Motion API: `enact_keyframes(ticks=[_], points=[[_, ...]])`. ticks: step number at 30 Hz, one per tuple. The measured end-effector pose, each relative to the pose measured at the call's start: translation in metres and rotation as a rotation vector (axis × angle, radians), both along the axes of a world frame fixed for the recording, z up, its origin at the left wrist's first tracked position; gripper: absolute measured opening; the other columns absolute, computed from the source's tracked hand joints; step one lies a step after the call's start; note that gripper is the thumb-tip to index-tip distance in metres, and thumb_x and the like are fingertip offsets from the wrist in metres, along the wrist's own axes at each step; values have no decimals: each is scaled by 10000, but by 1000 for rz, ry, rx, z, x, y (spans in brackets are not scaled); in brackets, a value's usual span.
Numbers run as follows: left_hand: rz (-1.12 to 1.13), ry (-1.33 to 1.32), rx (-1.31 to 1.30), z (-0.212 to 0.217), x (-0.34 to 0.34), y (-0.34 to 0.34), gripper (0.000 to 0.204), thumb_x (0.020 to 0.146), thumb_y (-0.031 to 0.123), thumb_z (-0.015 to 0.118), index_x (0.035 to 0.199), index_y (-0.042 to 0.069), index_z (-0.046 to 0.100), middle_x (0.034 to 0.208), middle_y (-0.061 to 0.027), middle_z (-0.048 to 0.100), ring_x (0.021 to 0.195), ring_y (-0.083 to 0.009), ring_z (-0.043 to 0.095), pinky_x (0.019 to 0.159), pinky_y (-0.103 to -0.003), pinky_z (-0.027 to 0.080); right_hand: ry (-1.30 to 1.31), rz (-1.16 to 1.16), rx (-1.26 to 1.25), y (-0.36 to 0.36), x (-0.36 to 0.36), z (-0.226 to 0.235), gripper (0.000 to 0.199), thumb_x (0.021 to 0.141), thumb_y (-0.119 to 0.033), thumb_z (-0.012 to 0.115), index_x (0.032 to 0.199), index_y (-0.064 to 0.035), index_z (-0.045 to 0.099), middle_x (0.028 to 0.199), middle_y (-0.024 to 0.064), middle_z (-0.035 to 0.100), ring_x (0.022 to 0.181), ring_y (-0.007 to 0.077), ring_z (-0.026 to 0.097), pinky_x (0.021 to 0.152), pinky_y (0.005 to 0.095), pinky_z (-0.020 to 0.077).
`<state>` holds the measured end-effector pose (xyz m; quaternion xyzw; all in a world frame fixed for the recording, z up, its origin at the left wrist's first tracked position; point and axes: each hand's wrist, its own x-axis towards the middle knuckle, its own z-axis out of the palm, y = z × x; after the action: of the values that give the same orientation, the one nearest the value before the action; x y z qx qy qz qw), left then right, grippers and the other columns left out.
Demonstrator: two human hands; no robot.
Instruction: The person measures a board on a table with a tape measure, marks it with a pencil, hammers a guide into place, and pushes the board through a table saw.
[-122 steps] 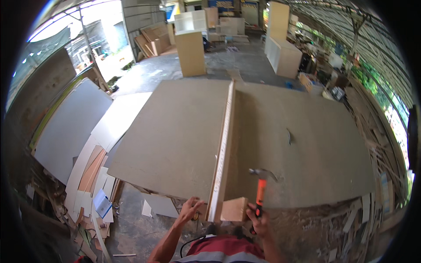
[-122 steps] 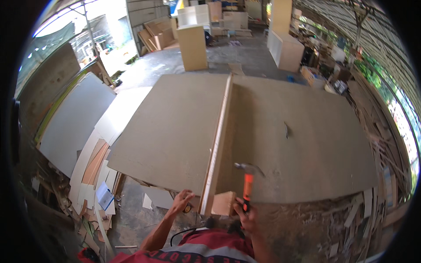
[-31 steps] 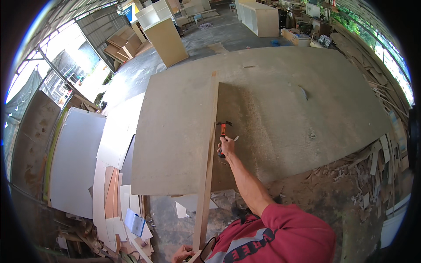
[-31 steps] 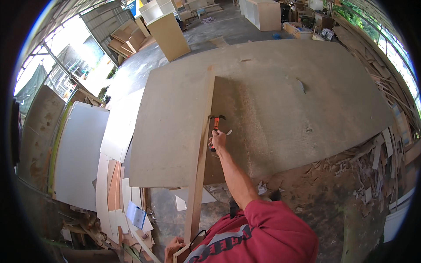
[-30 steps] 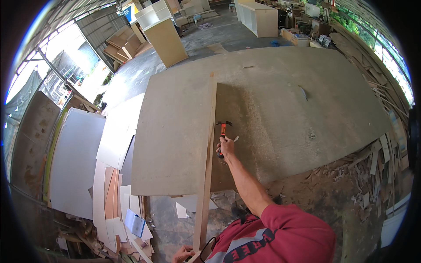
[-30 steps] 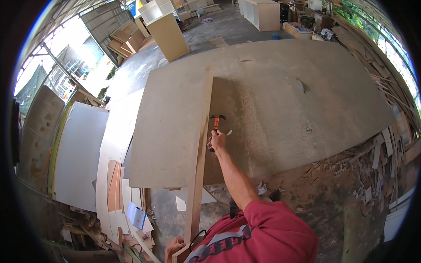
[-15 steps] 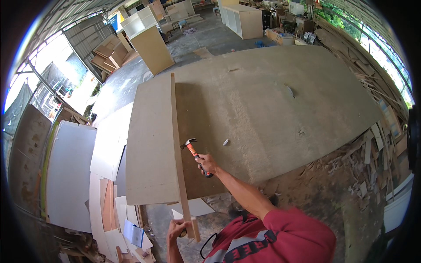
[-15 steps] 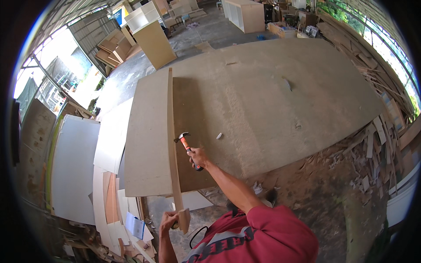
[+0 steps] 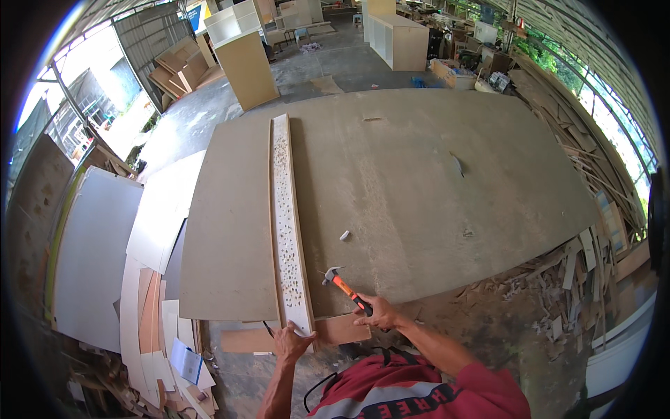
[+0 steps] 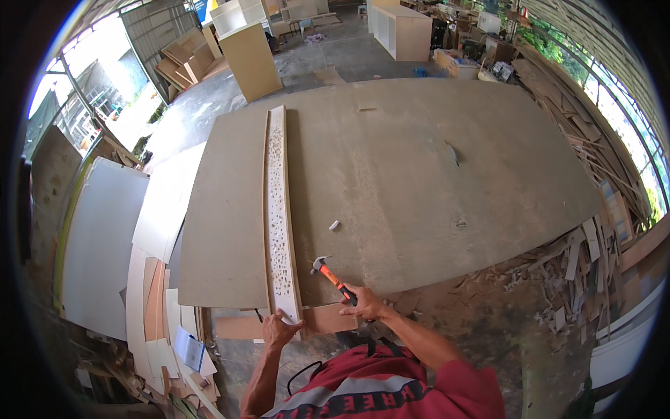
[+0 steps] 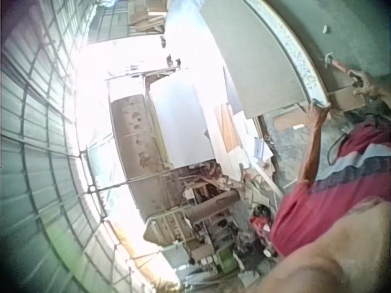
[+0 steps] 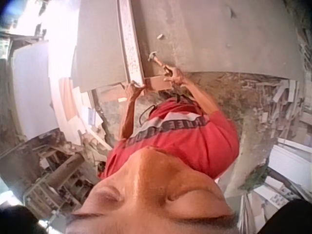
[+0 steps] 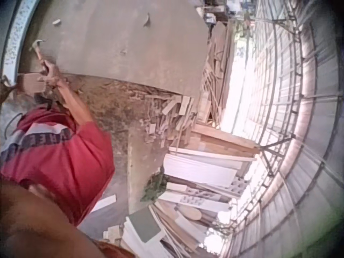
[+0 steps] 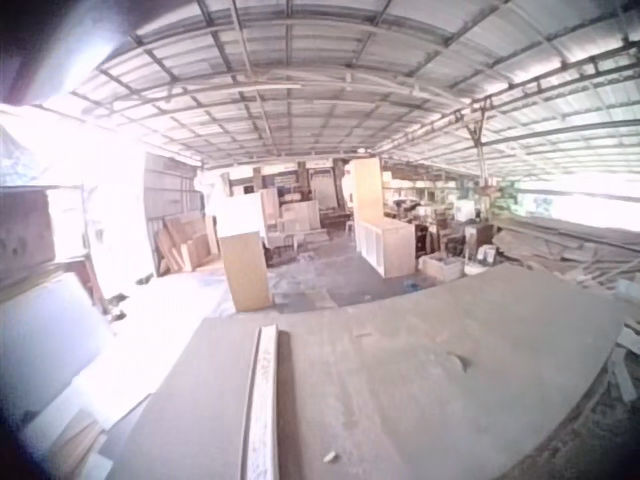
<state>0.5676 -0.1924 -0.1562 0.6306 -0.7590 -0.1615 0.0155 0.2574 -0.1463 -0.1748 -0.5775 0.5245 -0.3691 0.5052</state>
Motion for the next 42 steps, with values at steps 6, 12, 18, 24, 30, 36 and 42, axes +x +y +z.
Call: enact_keyframes(ticks=[6,12,18,24,30,36,42], points=[[132,20,24,13,-37,26,805,620,500,825,1213,-5,620,891,-251,695,934,-405,644,816,-460,528,62,202,140,63,6,-5,563,844,-202,693,1322,11,486,886,147,686,778,275,664,736,362,514],[176,61,50,6,-33,18,840,601,454,852,1269,8,604,896,-236,696,985,-377,621,838,-446,517,216,64,-164,84,-10,-17,561,887,-266,687,1331,27,508,851,179,646,714,316,624,706,379,509],[117,2,11,11,-38,1,811,614,468,848,1247,15,621,911,-218,703,967,-384,617,853,-450,511,318,-1,-25,60,-45,6,550,868,-231,679,1342,-15,502,906,247,647,809,419,635,716,433,505],[99,14,4,10,-30,2,680,628,454,846,1103,0,671,920,-212,709,953,-377,649,843,-451,523,236,-220,-265,44,-49,-9,541,869,-203,679,1329,25,508,977,268,645,854,421,646,719,429,513],[220,374,-49,47,17,-11,504,664,294,870,1010,-40,718,753,-155,717,640,-247,694,609,-347,551,459,-449,-194,46,-81,-32,500,882,-179,656,1309,40,518,946,262,651,846,427,646,709,446,511],[593,1293,-448,181,101,-36,236,830,91,758,1012,-48,703,691,-65,655,580,-109,607,565,-219,499,665,-643,-291,54,-86,-31,485,860,-134,681,1291,37,537,834,230,617,732,360,624,676,427,501],[573,994,188,121,154,4,151,865,98,629,799,-32,668,676,-119,663,537,-187,636,531,-310,518,895,-717,-79,47,-89,-31,519,902,-238,627,1373,-66,490,993,193,639,896,398,639,758,494,508]])
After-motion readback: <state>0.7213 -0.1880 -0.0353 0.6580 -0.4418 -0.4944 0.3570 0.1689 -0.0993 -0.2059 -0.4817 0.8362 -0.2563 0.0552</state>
